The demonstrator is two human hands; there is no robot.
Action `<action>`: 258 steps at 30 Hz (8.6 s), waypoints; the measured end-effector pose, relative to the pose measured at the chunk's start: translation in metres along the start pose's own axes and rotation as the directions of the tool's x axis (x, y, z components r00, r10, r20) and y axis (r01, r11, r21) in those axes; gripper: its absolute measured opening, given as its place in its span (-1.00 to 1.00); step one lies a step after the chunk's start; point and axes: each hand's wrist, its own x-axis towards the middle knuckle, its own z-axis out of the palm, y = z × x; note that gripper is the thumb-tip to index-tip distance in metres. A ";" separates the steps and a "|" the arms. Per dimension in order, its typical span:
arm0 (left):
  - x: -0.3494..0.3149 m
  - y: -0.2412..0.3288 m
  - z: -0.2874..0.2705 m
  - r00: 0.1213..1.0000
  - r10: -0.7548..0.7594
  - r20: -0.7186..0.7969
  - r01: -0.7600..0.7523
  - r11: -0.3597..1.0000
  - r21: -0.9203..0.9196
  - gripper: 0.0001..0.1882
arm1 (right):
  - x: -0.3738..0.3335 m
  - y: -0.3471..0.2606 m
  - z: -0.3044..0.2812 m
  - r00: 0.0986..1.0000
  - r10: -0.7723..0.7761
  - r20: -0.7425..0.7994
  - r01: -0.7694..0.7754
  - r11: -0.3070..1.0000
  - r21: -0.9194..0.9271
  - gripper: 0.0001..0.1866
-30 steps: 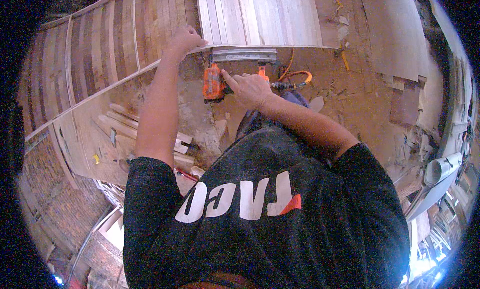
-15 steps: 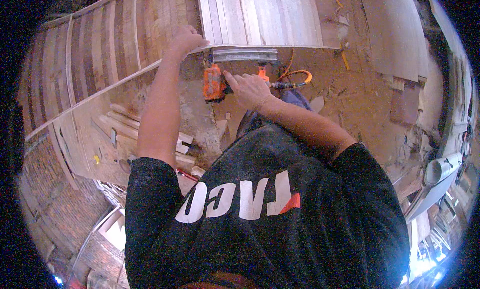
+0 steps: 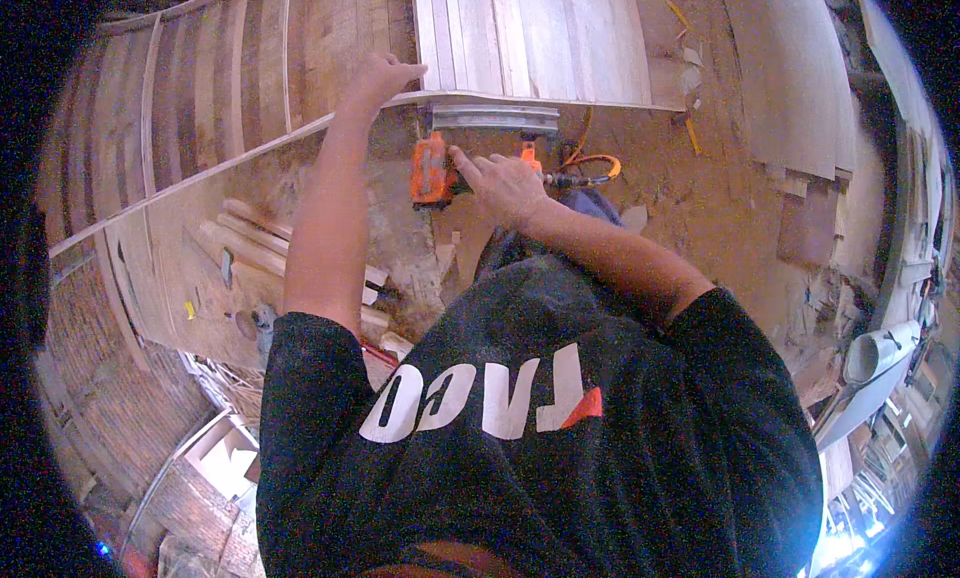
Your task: The person attaches thin wooden slats to a curved frame using a nail gun, then applies glue to a separate wooden strip with a cloth and continues nailing slats onto the assembly.
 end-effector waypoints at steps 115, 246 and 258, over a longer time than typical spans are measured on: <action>-0.702 -0.131 0.289 0.257 -0.958 -0.127 -0.602 -0.056 -0.797 -0.55 | -0.106 -0.253 0.078 0.844 -0.364 0.394 -0.160 0.529 0.833 -0.56; -0.696 -0.120 0.197 0.447 -0.824 -0.348 -0.523 0.075 -0.849 -0.60 | -0.180 -0.396 -0.020 0.778 -0.609 0.156 0.236 0.514 0.825 -0.76; -0.687 -0.126 0.169 0.426 -0.851 -0.306 -0.569 0.011 -0.822 -0.69 | -0.204 -0.380 -0.002 0.757 -0.634 0.156 0.320 0.568 0.758 -0.71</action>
